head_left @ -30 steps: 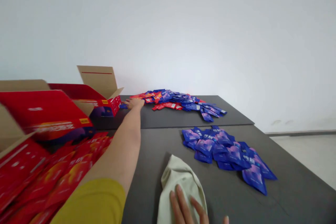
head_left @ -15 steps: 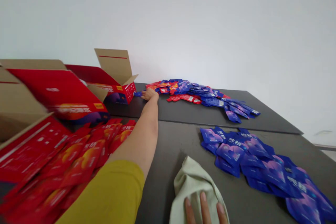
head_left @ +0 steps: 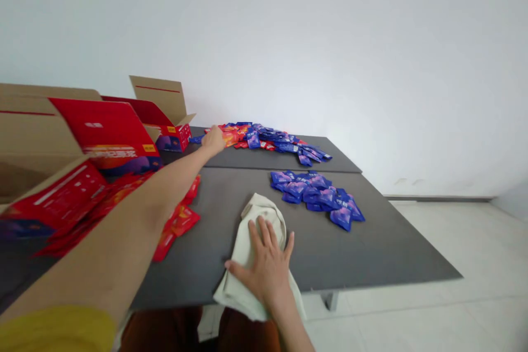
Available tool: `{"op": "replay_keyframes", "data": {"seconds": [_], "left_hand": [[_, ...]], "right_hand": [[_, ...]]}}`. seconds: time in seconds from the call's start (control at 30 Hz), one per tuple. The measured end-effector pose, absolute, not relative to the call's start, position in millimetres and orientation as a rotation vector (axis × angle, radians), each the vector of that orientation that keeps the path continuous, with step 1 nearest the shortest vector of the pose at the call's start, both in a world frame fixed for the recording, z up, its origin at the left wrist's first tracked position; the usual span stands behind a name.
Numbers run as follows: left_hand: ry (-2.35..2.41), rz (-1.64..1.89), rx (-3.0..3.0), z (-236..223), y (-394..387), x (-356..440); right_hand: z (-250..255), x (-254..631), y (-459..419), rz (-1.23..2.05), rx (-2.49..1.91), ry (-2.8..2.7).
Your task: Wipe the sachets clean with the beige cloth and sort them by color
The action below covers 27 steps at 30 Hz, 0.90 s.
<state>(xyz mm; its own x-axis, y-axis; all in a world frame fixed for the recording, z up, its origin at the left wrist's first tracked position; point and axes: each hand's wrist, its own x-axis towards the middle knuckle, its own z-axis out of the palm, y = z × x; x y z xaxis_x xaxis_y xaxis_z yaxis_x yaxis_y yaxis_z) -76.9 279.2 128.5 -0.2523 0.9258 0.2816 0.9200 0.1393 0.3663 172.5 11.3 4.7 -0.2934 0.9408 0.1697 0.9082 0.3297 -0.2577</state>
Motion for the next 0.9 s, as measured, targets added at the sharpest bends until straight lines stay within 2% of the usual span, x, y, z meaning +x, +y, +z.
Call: {"op": "replay_keyframes", "data": {"seconds": [0.1,0.23,0.33,0.43,0.57,0.7,0.83,0.9], "left_hand": [[2.262,0.501,2.123,160.3,236.7,-78.4],[1.598,-0.155,2.572,192.8,171.5,-77.5],[1.527,-0.476,2.676,190.8,126.6,-69.1],[1.557,-0.576,2.787,167.6,94.3,-53.5],[1.386,-0.390,2.949,126.6,70.9,-31.7],[1.350,-0.086,3.010,92.2,54.4,-23.7],[1.760,0.617,2.803,66.8,23.4,-29.1],[1.946,0.805,2.632,54.1,1.9,-28.3]], "right_hand": [[7.5,170.9,7.3,0.205,-1.655,-2.271],[12.1,158.9,-1.9,0.222,-1.654,-2.230],[14.3,144.8,-15.6,0.101,-1.673,-2.169],[14.1,138.9,-29.8,0.041,-1.690,-2.064],[14.4,157.5,-30.1,0.342,-1.726,-1.794],[16.0,191.9,-9.2,0.713,-1.475,-1.306],[17.0,214.2,12.3,1.023,-1.328,-0.935],[19.0,216.6,21.7,1.114,-1.317,-0.895]]}}
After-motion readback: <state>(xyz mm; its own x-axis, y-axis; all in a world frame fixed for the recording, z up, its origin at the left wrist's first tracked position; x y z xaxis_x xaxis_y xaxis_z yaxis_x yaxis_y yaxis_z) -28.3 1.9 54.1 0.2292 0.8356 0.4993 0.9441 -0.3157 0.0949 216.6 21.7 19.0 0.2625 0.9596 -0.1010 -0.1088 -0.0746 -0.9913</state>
